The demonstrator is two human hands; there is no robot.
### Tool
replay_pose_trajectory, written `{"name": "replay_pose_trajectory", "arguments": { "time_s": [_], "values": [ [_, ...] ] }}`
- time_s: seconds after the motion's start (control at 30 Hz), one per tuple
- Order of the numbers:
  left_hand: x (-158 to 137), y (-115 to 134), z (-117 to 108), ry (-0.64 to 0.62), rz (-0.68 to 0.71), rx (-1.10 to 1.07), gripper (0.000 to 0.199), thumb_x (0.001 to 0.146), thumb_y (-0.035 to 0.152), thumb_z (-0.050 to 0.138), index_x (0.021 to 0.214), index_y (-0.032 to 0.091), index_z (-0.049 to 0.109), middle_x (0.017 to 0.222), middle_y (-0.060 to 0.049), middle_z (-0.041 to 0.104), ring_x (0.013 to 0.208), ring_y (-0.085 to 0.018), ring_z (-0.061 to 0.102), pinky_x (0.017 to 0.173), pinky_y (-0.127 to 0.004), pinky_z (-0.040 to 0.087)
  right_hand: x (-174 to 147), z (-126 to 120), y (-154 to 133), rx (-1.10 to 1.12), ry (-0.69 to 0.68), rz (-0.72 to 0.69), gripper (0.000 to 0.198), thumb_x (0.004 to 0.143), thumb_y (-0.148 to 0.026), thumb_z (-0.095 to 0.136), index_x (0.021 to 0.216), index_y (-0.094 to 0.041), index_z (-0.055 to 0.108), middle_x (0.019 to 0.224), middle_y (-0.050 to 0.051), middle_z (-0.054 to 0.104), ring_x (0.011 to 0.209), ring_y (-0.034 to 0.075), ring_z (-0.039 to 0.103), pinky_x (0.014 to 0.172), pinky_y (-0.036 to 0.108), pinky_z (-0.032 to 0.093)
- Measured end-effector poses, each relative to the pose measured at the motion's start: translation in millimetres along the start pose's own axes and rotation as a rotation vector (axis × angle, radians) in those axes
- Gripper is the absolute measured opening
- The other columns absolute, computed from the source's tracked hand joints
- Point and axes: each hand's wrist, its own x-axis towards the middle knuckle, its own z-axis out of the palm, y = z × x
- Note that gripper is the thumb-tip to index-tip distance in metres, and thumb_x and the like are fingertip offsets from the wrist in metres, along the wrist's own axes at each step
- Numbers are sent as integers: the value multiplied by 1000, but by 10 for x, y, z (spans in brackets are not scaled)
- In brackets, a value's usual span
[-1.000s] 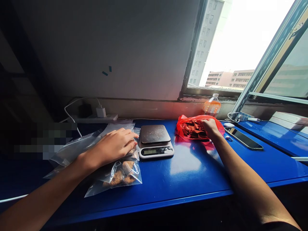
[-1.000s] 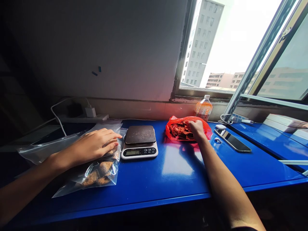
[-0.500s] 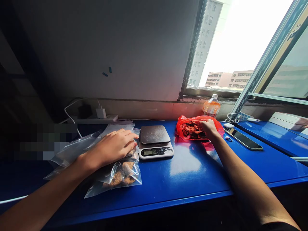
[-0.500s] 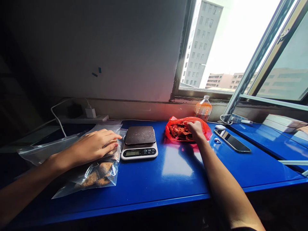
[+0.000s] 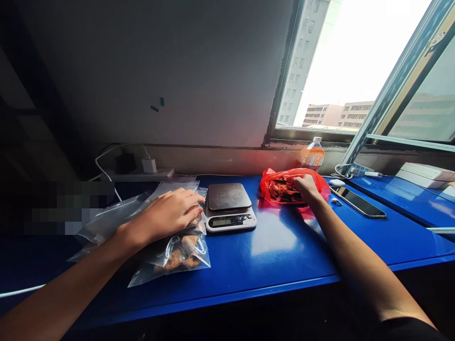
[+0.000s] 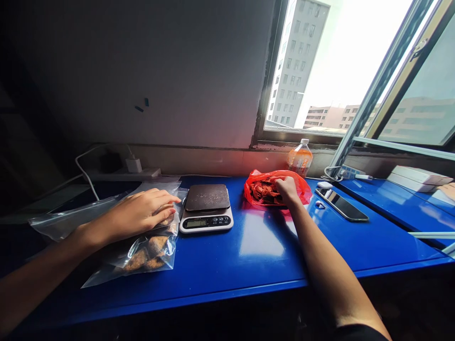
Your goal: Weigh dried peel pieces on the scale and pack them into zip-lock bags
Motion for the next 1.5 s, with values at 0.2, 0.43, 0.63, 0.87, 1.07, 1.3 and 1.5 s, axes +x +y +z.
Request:
{"name": "replay_pose_trajectory", "arguments": {
  "time_s": [0.2, 0.43, 0.63, 0.87, 1.07, 1.3, 1.5],
  "values": [
    [32, -16, -13, -48, -63, -56, 47, 94, 46, 36, 122, 24, 65, 118, -7, 69, 108, -29, 61, 92, -42, 47, 35, 45, 25, -75, -19, -19, 5, 57, -20, 52, 56, -18, 56, 48, 1, 51, 52, 15, 48, 47, 25, 39],
    [59, -59, 18, -41, -35, -24, 49, 94, 48, 34, 124, 24, 64, 121, -6, 68, 112, -29, 59, 95, -43, 45, 97, 44, 57, -179, -32, -60, 10, 57, -23, 46, 50, -18, 52, 46, -1, 46, 49, 12, 42, 47, 25, 33],
    [21, -45, -61, -36, -40, -27, 49, 93, 50, 36, 124, 26, 66, 119, -6, 70, 108, -29, 62, 91, -41, 47, 146, 31, 13, -269, -4, -121, 18, 55, -23, 44, 52, -16, 60, 46, 1, 51, 52, 15, 48, 50, 25, 36],
    [51, -31, -50, -63, -42, -74, 49, 93, 50, 38, 125, 26, 66, 119, -6, 70, 110, -31, 61, 93, -43, 47, 141, 16, 70, -366, -21, -133, 31, 55, -19, 42, 62, -14, 72, 59, 6, 67, 61, 19, 59, 61, 26, 44],
    [43, 8, 14, -45, -13, -59, 46, 94, 47, 39, 125, 26, 66, 120, -6, 69, 111, -31, 60, 93, -46, 45, 158, 0, 127, -415, -59, -153, 39, 60, -18, 41, 77, -12, 75, 70, 8, 71, 65, 19, 61, 64, 26, 45],
    [21, 1, 15, -41, 1, -16, 48, 95, 51, 38, 127, 27, 64, 123, -5, 68, 112, -31, 59, 94, -45, 45, 245, -63, 80, -483, 6, -215, 31, 61, -14, 45, 74, -12, 73, 68, 8, 70, 68, 19, 60, 67, 28, 45],
    [54, -55, 8, -4, -35, -56, 48, 95, 49, 37, 128, 24, 61, 123, -7, 66, 111, -28, 60, 93, -40, 46, 211, -16, 92, -481, -11, -248, 29, 63, -10, 49, 77, -13, 74, 74, 7, 73, 70, 18, 63, 67, 25, 45]
  ]
}}
